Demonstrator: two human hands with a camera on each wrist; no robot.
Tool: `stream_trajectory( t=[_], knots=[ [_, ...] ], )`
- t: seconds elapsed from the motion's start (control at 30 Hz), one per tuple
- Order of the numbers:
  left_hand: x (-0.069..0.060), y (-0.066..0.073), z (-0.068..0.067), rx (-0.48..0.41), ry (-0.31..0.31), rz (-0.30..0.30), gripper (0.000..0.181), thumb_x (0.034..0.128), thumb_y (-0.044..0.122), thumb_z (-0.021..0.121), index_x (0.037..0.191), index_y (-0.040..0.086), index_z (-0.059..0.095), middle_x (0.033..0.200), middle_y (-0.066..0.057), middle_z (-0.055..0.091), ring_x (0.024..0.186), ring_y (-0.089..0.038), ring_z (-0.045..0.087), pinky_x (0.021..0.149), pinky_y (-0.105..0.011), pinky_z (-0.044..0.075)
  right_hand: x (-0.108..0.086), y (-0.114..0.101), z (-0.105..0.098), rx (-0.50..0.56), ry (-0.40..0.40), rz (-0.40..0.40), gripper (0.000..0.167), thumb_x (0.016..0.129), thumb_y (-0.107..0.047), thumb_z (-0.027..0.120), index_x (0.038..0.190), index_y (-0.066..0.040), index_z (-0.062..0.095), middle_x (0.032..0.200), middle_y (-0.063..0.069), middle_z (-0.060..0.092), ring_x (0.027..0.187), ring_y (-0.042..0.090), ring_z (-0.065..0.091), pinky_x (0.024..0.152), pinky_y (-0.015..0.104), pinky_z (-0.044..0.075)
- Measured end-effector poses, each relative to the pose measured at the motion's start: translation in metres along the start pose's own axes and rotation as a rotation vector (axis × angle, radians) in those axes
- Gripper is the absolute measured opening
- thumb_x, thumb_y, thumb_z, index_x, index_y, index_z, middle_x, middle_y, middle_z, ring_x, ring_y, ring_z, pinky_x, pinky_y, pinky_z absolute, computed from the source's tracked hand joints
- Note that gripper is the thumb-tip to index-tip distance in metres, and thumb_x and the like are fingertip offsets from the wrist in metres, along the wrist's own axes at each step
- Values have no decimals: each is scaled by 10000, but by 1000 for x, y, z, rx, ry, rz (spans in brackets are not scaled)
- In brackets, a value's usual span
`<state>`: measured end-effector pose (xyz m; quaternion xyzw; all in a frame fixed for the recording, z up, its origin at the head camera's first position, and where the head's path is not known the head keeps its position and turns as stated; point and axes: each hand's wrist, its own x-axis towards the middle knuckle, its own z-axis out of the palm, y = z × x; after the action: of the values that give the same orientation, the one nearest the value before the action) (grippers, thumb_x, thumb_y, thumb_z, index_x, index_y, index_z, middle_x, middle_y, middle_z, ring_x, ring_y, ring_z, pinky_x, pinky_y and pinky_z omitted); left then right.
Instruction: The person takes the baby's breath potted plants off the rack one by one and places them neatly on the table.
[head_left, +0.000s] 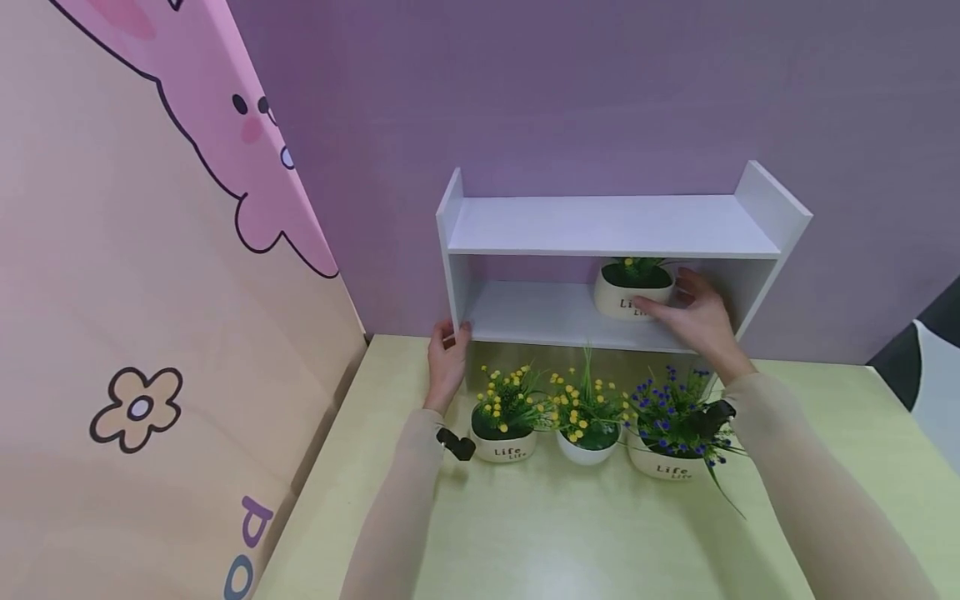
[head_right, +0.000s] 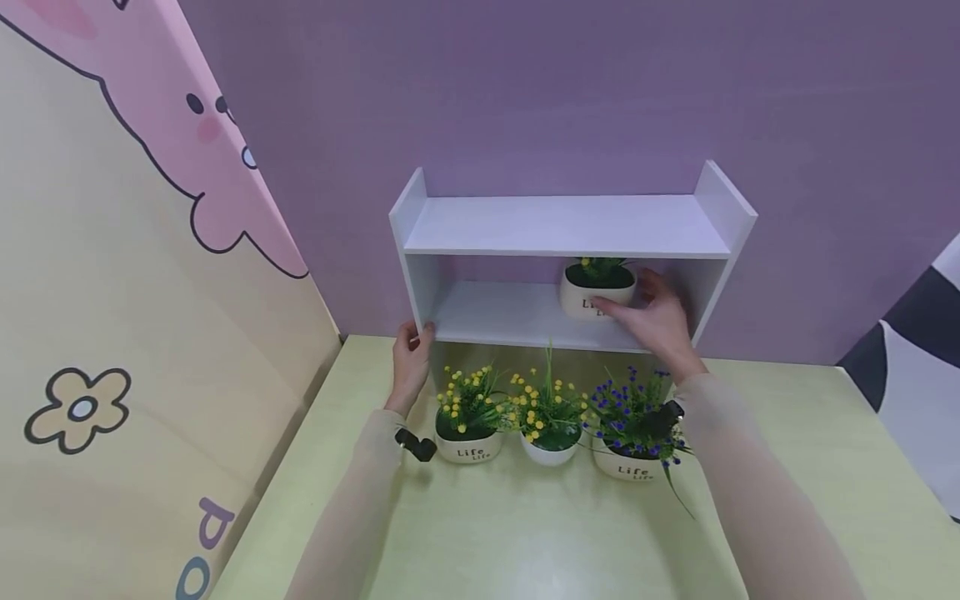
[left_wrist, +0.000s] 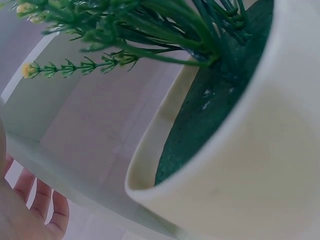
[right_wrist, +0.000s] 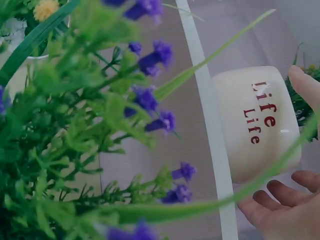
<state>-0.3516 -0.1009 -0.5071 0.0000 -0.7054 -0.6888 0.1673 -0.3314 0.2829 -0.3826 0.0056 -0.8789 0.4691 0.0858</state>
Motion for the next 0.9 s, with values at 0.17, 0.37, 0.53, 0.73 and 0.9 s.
stream_trajectory(
  t=[0.17, 0.37, 0.53, 0.73, 0.9],
  knots=[
    [0, 1, 0, -6, 3, 1, 400, 1072, 330, 646, 1350, 48, 591, 1301, -182, 620, 1159, -312, 619, 944, -397, 517, 4, -1, 4, 3, 1, -38, 1051, 918, -508, 817, 1674, -37, 260, 1674, 262, 387, 1512, 478, 421, 1210, 627, 373],
    [0, 0, 1, 2, -3, 11, 410, 1071, 338, 640, 1355, 47, 585, 1301, -177, 622, 1145, -297, 622, 922, -373, 527, 7, -4, 8, -58, 42, -51, 1000, 920, -539, 801, 1653, -47, 330, 1597, 252, 486, 1373, 409, 506, 1052, 501, 450],
    [-1, -2, 1, -2, -3, 10, 410, 1071, 334, 640, 1358, 46, 585, 1301, -177, 617, 1144, -297, 616, 928, -377, 525, 10, -3, 12, -81, 55, -65, 978, 935, -518, 792, 1649, -35, 332, 1585, 270, 482, 1326, 416, 504, 980, 467, 434],
    [0, -2, 1, -13, 7, 14, 422, 1074, 333, 647, 1373, 42, 584, 1312, -191, 612, 1157, -329, 610, 933, -405, 518, 13, -3, 13, -79, 38, -41, 1067, 934, -536, 788, 1684, -25, 226, 1659, 300, 372, 1418, 485, 451, 1111, 631, 424],
    [0, -3, 0, -4, 2, 12, 417, 1075, 344, 636, 1366, 50, 583, 1303, -179, 616, 1143, -302, 617, 933, -396, 528, 14, -5, 12, -82, 21, -32, 1071, 936, -535, 785, 1693, -41, 211, 1685, 291, 337, 1465, 515, 418, 1150, 660, 402]
  ],
)
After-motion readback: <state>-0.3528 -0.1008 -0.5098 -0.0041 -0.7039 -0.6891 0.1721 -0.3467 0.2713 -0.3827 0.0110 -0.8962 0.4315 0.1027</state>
